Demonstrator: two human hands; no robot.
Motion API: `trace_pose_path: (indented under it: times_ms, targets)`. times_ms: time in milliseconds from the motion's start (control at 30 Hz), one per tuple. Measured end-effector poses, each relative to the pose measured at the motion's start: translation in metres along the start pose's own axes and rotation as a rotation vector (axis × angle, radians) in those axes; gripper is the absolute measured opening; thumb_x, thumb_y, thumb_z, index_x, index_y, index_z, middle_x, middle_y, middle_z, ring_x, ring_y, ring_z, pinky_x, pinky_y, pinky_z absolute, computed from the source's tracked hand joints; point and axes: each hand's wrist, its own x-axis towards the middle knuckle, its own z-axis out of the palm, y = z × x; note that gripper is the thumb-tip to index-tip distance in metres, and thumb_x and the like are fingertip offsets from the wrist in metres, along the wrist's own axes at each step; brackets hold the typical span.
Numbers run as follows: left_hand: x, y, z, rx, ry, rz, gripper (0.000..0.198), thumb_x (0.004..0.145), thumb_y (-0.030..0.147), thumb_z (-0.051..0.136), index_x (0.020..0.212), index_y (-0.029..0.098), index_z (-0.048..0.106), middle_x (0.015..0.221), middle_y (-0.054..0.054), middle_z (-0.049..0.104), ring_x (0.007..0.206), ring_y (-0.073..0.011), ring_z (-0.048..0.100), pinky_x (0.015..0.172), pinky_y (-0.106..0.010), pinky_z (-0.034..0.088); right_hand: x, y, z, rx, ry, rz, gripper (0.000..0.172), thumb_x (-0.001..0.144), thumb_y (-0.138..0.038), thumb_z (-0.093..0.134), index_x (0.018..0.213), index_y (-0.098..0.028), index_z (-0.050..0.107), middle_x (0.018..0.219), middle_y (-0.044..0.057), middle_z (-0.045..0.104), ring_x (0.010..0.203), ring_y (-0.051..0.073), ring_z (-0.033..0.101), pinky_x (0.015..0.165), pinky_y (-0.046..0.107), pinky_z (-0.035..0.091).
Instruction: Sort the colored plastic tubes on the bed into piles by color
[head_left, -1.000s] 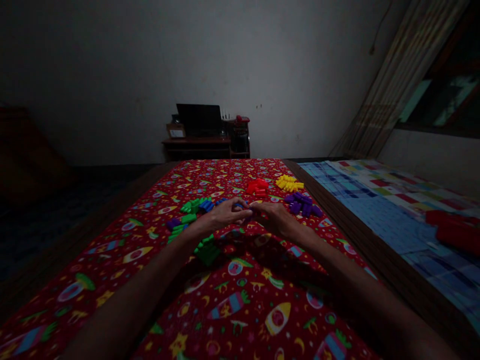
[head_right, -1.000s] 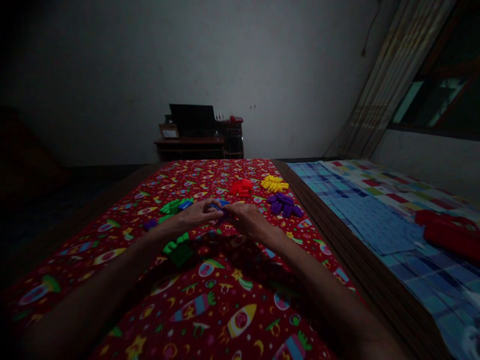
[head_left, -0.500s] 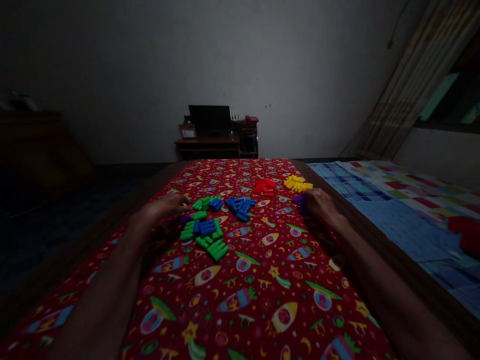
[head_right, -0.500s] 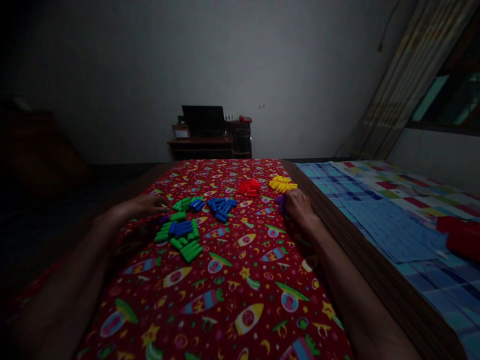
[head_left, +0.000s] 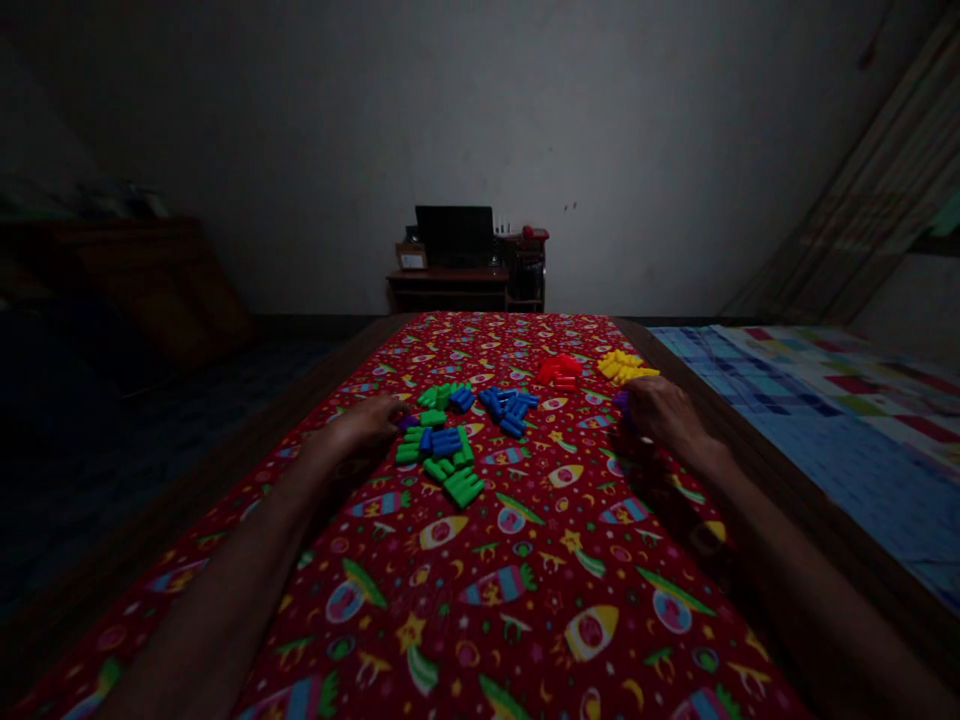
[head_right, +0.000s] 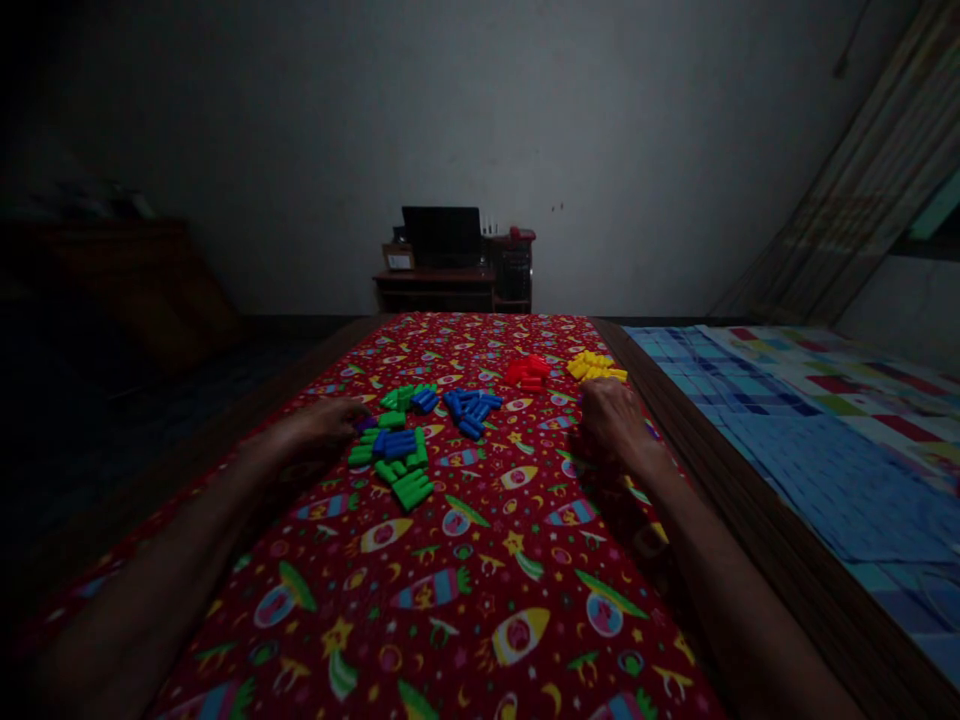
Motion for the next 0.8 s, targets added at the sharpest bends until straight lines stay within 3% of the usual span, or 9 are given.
trace_pose_path:
  times_ms: [133, 267, 367, 500, 567, 633, 700, 800]
  targets:
    - [0.001, -0.010, -0.001, -0.072, 0.055, -0.036, 0.028, 0.068, 0.032, 0.061, 0.090, 0.018, 0.069, 0.092, -0.007, 0.072, 0.083, -0.0230, 0.066, 0.069, -0.025, 0.049, 0.003, -0.029, -0.008, 0.023, -0.089, -0.039, 0.026, 0.084, -0.008, 0.041, 0.085, -0.012, 0.067, 0.078, 0.011, 0.065, 0.068, 0.016, 0.052, 0.062, 0.027, 0.031]
    - [-0.001, -0.002, -0.026, -0.088, 0.127, -0.004, 0.033, 0.069, 0.043, 0.061, 0.090, 0.019, 0.068, 0.094, -0.009, 0.073, 0.087, -0.0250, 0.066, 0.075, -0.028, 0.049, 0.005, -0.074, -0.021, 0.071, -0.234, -0.131, 0.025, 0.086, -0.005, 0.042, 0.084, -0.013, 0.066, 0.081, 0.010, 0.066, 0.067, 0.015, 0.053, 0.061, 0.026, 0.031]
    - [-0.012, 0.041, -0.039, -0.129, 0.142, 0.088, 0.034, 0.069, 0.049, 0.061, 0.088, 0.021, 0.069, 0.087, -0.005, 0.073, 0.081, -0.0234, 0.066, 0.073, -0.029, 0.050, 0.001, -0.104, -0.024, 0.187, -0.200, -0.206, 0.022, 0.092, -0.012, 0.044, 0.096, -0.014, 0.065, 0.091, 0.012, 0.067, 0.078, 0.018, 0.058, 0.067, 0.027, 0.038]
    - [-0.032, 0.118, -0.024, -0.366, 0.064, 0.276, 0.038, 0.069, 0.054, 0.062, 0.092, 0.025, 0.070, 0.087, 0.000, 0.074, 0.080, -0.0207, 0.067, 0.071, -0.027, 0.051, -0.009, -0.128, -0.015, 0.399, -0.025, -0.344, 0.031, 0.094, -0.029, 0.050, 0.123, -0.018, 0.054, 0.115, 0.014, 0.063, 0.100, 0.023, 0.057, 0.081, 0.033, 0.045]
    - [-0.037, 0.143, -0.012, -0.449, 0.030, 0.340, 0.039, 0.068, 0.056, 0.063, 0.089, 0.024, 0.071, 0.084, -0.001, 0.074, 0.077, -0.0205, 0.067, 0.069, -0.027, 0.052, -0.012, -0.132, -0.011, 0.404, -0.062, -0.383, 0.031, 0.095, -0.029, 0.049, 0.124, -0.018, 0.055, 0.110, 0.014, 0.065, 0.096, 0.022, 0.059, 0.077, 0.032, 0.045]
    - [-0.037, 0.153, -0.002, -0.524, 0.007, 0.364, 0.039, 0.070, 0.055, 0.061, 0.089, 0.023, 0.071, 0.084, -0.002, 0.074, 0.078, -0.0205, 0.067, 0.071, -0.028, 0.053, -0.010, -0.130, -0.010, 0.363, -0.168, -0.383, 0.025, 0.095, -0.024, 0.048, 0.115, -0.016, 0.061, 0.096, 0.012, 0.068, 0.081, 0.019, 0.061, 0.067, 0.028, 0.043]
    - [-0.034, 0.151, 0.003, -0.576, 0.005, 0.369, 0.041, 0.072, 0.055, 0.059, 0.093, 0.022, 0.072, 0.091, -0.003, 0.075, 0.083, -0.0209, 0.068, 0.074, -0.029, 0.054, -0.004, -0.120, -0.011, 0.345, -0.238, -0.342, 0.021, 0.095, -0.021, 0.048, 0.104, -0.015, 0.066, 0.084, 0.009, 0.069, 0.069, 0.016, 0.059, 0.062, 0.025, 0.039]
    - [-0.027, 0.138, 0.002, -0.572, 0.089, 0.350, 0.048, 0.074, 0.058, 0.056, 0.101, 0.021, 0.071, 0.105, -0.005, 0.073, 0.092, -0.0234, 0.068, 0.079, -0.032, 0.054, 0.009, -0.086, -0.018, 0.360, -0.183, -0.157, 0.025, 0.095, -0.025, 0.047, 0.100, -0.015, 0.070, 0.082, 0.009, 0.071, 0.069, 0.015, 0.061, 0.063, 0.024, 0.037]
